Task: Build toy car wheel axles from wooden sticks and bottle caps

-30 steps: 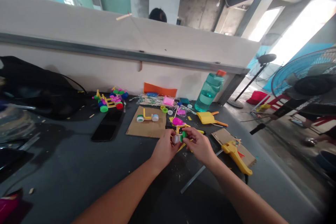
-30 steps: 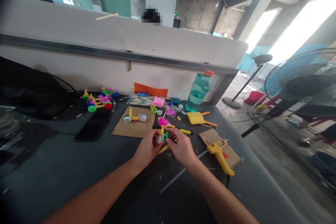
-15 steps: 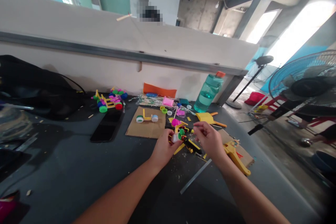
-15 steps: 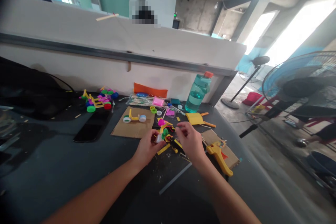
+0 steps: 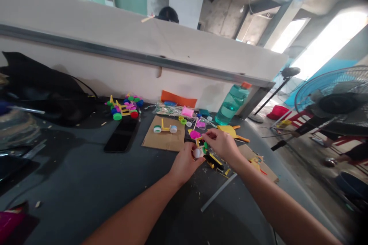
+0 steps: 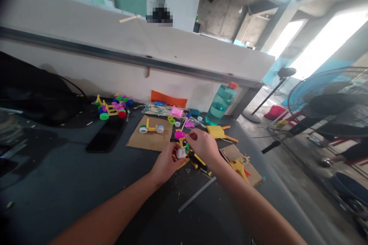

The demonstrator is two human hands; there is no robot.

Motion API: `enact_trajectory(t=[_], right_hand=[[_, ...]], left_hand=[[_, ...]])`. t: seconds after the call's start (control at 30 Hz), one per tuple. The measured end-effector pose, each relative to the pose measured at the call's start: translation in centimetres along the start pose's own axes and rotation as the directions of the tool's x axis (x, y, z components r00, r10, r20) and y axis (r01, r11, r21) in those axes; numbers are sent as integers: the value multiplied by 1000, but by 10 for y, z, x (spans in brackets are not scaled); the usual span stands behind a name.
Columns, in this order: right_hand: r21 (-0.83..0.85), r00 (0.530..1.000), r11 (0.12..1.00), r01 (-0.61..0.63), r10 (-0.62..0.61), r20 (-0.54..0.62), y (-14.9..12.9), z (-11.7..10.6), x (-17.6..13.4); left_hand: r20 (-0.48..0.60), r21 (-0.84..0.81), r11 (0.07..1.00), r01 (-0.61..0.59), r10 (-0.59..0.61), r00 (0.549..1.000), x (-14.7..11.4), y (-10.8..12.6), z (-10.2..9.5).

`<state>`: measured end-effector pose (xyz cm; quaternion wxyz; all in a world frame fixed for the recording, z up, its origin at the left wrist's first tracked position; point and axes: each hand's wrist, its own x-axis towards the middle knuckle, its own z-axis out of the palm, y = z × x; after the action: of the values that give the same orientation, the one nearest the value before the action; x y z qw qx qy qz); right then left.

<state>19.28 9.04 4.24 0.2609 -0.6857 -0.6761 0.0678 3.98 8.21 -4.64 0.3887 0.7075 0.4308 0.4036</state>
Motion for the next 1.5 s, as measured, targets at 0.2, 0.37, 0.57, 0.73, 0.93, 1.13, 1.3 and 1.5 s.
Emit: enact_trajectory(t=[0.2, 0.37, 0.57, 0.73, 0.93, 1.13, 1.3, 1.5], right_hand=[[-91, 999, 995, 34, -32, 18, 9, -17, 36], [-268, 975, 941, 205, -173, 139, 34, -26, 73], [-417, 915, 828, 375, -258, 310, 51, -21, 87], [-426, 874, 790, 441, -269, 404, 55, -16, 89], [-435, 830, 746, 504, -277, 485, 62, -16, 97], [-420, 814, 752, 507, -259, 520, 66, -14, 103], [-346, 792, 788, 510, -272, 547, 68, -17, 106], [-179, 870, 932, 314, -207, 448, 74, -25, 127]], left_hand=[[-16, 22, 1000, -21, 21, 1000, 0, 1, -1], [-9, 75, 996, -52, 53, 999, 0, 1, 0], [-9, 98, 993, -71, 73, 997, 0, -2, 1], [-8, 105, 992, -73, 74, 997, 1, -2, 2], [5, 109, 991, -82, 82, 997, 1, -1, 1], [11, 113, 989, -99, 98, 995, 1, -4, 2], [15, 108, 989, -104, 103, 995, 1, -4, 1], [20, 110, 990, -93, 91, 996, 0, -4, 1]])
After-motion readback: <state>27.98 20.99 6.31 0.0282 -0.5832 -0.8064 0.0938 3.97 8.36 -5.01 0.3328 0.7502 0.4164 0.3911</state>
